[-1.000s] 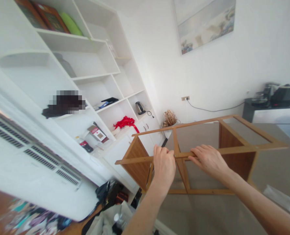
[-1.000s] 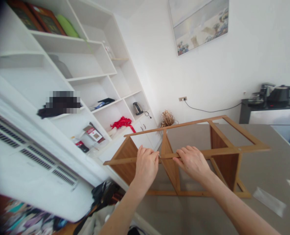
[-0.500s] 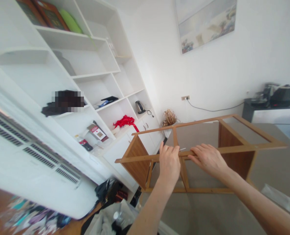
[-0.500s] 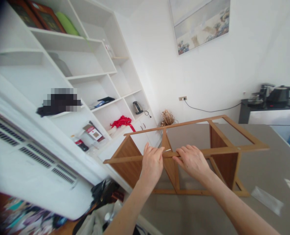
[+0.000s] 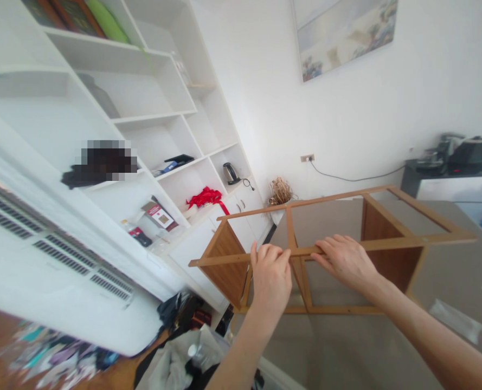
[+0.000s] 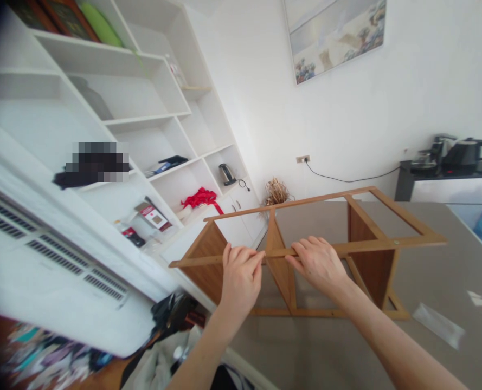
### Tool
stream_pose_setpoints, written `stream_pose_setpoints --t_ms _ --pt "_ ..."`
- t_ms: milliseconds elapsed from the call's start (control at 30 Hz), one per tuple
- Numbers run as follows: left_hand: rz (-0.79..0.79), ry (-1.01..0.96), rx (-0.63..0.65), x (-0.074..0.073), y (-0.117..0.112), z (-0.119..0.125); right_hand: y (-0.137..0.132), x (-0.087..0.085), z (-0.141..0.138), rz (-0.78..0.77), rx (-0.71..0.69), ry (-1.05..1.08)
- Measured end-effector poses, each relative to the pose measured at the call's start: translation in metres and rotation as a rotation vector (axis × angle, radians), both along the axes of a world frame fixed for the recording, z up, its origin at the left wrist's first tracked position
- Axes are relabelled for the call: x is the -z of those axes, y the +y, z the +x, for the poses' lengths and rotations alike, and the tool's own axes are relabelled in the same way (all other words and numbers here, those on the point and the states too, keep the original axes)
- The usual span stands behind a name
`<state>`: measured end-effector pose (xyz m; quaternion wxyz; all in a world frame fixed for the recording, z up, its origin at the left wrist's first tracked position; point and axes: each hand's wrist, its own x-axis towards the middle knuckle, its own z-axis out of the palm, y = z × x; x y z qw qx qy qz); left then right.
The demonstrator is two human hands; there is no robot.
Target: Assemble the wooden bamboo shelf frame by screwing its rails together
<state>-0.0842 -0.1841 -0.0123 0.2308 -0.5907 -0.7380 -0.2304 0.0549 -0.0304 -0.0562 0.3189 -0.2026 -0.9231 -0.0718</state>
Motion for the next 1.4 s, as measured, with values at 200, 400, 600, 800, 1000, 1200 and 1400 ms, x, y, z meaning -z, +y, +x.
stream_pose_setpoints --t_ms 200,400,600,800,1000,1200,1400 --pt "-0.033 -0.013 -0.026 -0.005 0.007 -0.016 0.0 -0.001 0.0 -0.026 0.006 -0.012" --pt "-0.063 0.075 -0.055 -0.009 0.016 -0.022 -0.001 -0.002 0.0 -0.034 0.017 -0.008" --pt "-0.052 0.082 -0.07 -0.007 0.023 -0.01 -0.001 -0.001 0.0 -0.041 0.013 0.002" --pt "-0.043 0.055 -0.006 -0.003 0.035 -0.003 -0.002 -0.002 0.0 -0.028 0.003 0.007" --pt "-0.01 0.025 0.056 -0.001 0.033 -0.001 -0.003 -0.005 0.001 -0.029 -0.001 0.004" --pt "0.05 0.011 0.102 -0.001 0.012 0.003 -0.002 -0.005 0.001 -0.035 -0.002 0.01" --pt "0.052 -0.063 0.083 0.004 0.0 -0.008 -0.001 -0.003 0.001 -0.041 0.006 -0.002"
